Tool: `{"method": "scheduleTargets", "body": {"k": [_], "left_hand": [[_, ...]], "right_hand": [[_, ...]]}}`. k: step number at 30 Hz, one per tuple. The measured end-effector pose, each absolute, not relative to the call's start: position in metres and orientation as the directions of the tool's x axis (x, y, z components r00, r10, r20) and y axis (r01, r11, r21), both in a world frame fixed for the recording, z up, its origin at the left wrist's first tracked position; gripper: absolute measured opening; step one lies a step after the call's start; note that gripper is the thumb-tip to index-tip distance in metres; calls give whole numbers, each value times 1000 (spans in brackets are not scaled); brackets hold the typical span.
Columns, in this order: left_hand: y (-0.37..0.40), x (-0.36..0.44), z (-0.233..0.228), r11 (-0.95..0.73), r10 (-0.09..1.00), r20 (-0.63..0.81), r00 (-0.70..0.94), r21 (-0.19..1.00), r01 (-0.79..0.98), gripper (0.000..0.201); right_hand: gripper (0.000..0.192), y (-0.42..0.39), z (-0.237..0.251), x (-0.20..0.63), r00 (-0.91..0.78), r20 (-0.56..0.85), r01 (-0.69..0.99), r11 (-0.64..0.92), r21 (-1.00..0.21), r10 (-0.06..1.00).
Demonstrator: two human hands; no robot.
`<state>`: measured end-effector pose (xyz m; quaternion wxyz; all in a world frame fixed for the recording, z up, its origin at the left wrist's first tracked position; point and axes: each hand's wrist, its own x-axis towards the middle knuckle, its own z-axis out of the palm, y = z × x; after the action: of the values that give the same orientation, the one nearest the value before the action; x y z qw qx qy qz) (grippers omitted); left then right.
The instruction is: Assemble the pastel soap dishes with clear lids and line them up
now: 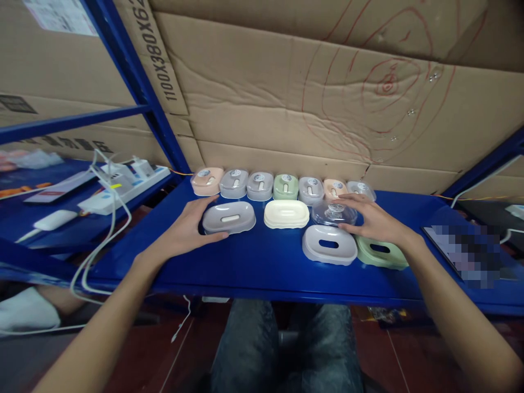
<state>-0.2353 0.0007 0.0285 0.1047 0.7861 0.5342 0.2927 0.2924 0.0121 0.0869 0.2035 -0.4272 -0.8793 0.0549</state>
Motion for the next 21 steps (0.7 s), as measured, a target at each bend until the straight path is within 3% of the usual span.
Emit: {"method": "scheduleTargets", "body": {"k": [5,9,15,21], "left_hand": [[0,-196,54,-561,811,440,385,400,725,89],[10,-149,66,-659,743,435,509,343,669,69],[34,-100,63,-692,721,255,644,224,686,49],[45,-96,50,-682,730,251,635,327,654,37]], "right_hand": [[56,-6,90,282,-560,324,720,641,-266,763],[49,-31,94,266,-616,267,708,669,-226,741],[36,-65,83,247,-707,186,677,729,-104,683],[20,-77,64,240,-708,214,683,730,-36,673]]}}
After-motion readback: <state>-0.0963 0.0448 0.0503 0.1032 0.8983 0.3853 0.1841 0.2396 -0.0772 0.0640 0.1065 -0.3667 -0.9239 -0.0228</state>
